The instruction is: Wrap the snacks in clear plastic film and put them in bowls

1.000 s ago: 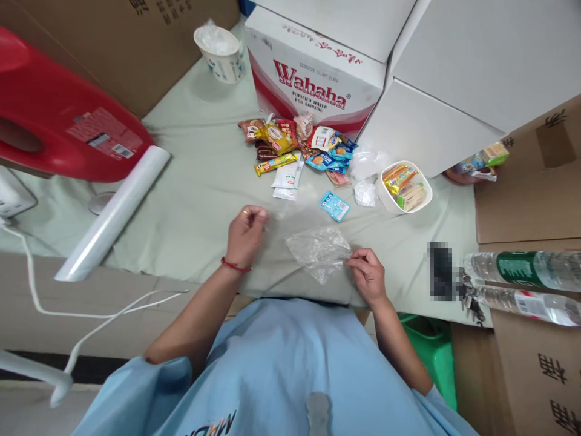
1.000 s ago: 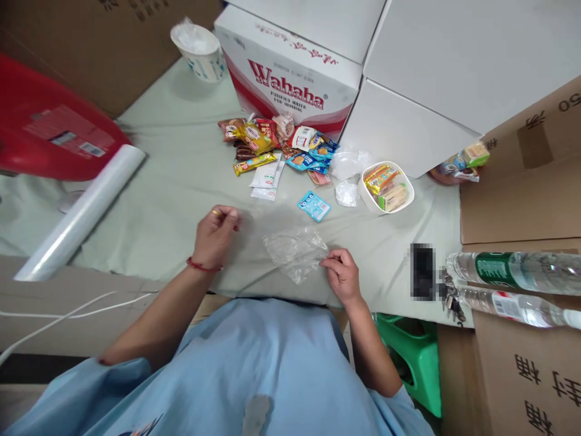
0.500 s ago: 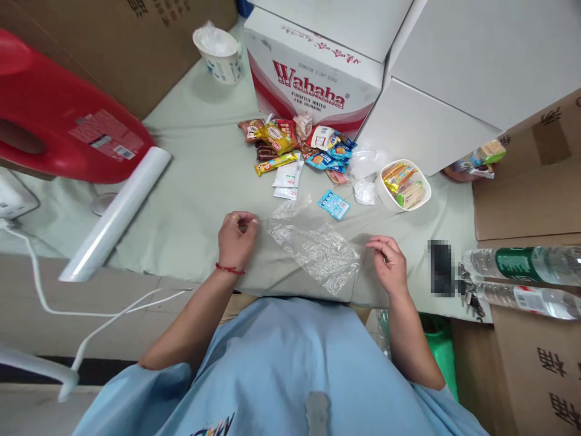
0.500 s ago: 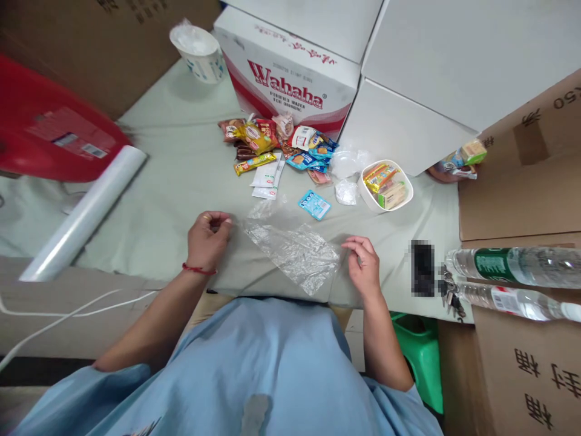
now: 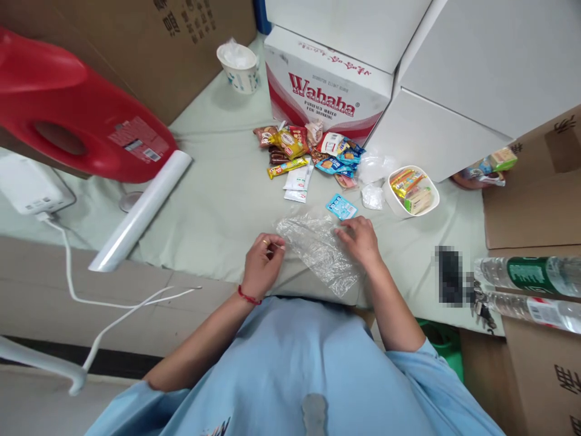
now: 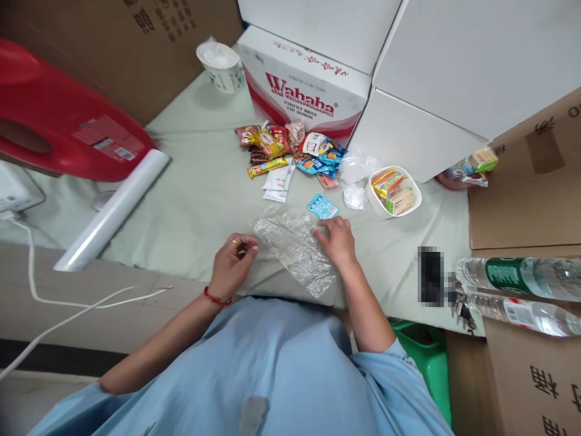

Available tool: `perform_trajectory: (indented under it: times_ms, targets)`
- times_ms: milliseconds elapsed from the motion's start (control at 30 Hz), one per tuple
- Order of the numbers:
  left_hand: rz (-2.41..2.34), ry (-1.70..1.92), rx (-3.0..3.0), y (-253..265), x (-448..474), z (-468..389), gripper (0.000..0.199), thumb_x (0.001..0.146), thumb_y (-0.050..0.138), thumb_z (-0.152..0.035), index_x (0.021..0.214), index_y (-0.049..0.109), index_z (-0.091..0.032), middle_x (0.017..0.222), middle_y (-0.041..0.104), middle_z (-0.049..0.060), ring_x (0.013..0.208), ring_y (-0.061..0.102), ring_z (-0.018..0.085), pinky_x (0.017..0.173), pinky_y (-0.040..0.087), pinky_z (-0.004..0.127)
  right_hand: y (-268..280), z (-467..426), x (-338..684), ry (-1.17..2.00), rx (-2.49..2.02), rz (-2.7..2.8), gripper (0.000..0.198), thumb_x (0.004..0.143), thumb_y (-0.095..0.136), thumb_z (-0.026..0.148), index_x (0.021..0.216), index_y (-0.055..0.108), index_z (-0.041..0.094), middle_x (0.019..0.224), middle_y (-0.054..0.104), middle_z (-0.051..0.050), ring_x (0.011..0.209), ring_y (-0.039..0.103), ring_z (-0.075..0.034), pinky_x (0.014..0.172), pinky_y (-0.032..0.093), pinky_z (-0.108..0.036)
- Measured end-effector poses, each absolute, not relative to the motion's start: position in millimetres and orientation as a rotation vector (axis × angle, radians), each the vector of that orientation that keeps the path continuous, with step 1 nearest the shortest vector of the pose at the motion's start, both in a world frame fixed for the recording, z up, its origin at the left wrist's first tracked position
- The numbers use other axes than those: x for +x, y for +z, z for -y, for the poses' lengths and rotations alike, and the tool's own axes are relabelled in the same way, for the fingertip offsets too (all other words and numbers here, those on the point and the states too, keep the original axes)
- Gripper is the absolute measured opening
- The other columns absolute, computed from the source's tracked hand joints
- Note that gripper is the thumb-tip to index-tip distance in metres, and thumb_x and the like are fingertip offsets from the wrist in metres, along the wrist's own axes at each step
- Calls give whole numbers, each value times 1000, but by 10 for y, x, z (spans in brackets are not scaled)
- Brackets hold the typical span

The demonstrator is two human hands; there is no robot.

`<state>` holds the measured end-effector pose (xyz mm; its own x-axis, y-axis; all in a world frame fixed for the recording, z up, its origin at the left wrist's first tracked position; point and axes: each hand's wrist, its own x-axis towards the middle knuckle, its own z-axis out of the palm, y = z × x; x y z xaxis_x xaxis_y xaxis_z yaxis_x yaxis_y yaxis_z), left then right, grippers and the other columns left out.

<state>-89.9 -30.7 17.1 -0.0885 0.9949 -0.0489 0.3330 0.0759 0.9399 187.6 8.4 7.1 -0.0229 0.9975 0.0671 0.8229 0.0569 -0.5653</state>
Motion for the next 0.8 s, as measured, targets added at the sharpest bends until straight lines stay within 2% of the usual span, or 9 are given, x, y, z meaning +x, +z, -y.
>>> perform_trajectory:
  times_ms: [100, 167, 300, 433, 567, 667, 800]
  targets:
    - [-1422, 958, 1327, 158, -745, 316, 15, 83, 61, -34, 85, 65, -20, 82, 62, 0, 69, 55, 13, 65, 45, 26, 92, -53, 1823, 509, -1849, 1983, 11, 90, 69, 29, 94, 77, 22, 99, 67, -9, 99, 54, -29, 92, 48, -42]
    - [-1335, 882, 1282, 155, -630, 293, 18, 83, 62, -36, 87, 66, -20, 77, 62, -1, 66, 55, 13, 63, 44, 26, 134, 19, 1782, 463, -1839, 1977, 10, 91, 67, 24, 92, 77, 23, 99, 66, -9, 98, 53, -29, 91, 48, -42]
    - [-1142, 737, 1128, 166, -362, 202, 28, 84, 64, -47, 89, 65, -19, 71, 61, -2, 56, 54, 11, 55, 42, 24, 296, 238, 1639, 288, -1814, 1972, 13, 96, 64, 26, 96, 76, 23, 96, 65, -9, 96, 52, -29, 88, 48, -42]
    - [-1076, 751, 967, 152, -133, 113, 36, 78, 73, -50, 91, 62, -19, 77, 65, -1, 54, 59, 11, 50, 40, 23, 435, 463, 1451, 239, -1790, 2020, 18, 99, 60, 27, 94, 76, 23, 97, 66, -10, 95, 50, -28, 86, 47, -42]
    - [-1065, 795, 869, 74, -75, 97, 30, 73, 75, -43, 83, 62, -18, 66, 62, -3, 50, 54, 9, 50, 39, 23, 488, 558, 1467, 551, -1652, 1925, 16, 99, 62, 30, 96, 78, 26, 95, 67, -7, 93, 56, -25, 84, 49, -39]
    - [-1092, 796, 847, 27, -120, 123, 27, 71, 73, -40, 83, 65, -17, 65, 61, -4, 47, 47, 7, 50, 37, 23, 513, 505, 1635, 828, -1588, 1667, 17, 98, 63, 34, 98, 77, 25, 94, 68, -5, 82, 60, -20, 73, 50, -32]
    - [-1094, 777, 866, 41, -179, 151, 27, 72, 72, -42, 82, 66, -18, 66, 61, -3, 50, 44, 8, 50, 35, 23, 489, 377, 1774, 994, -1630, 1610, 24, 91, 70, 43, 101, 78, 24, 95, 68, -4, 69, 55, -15, 64, 45, -29]
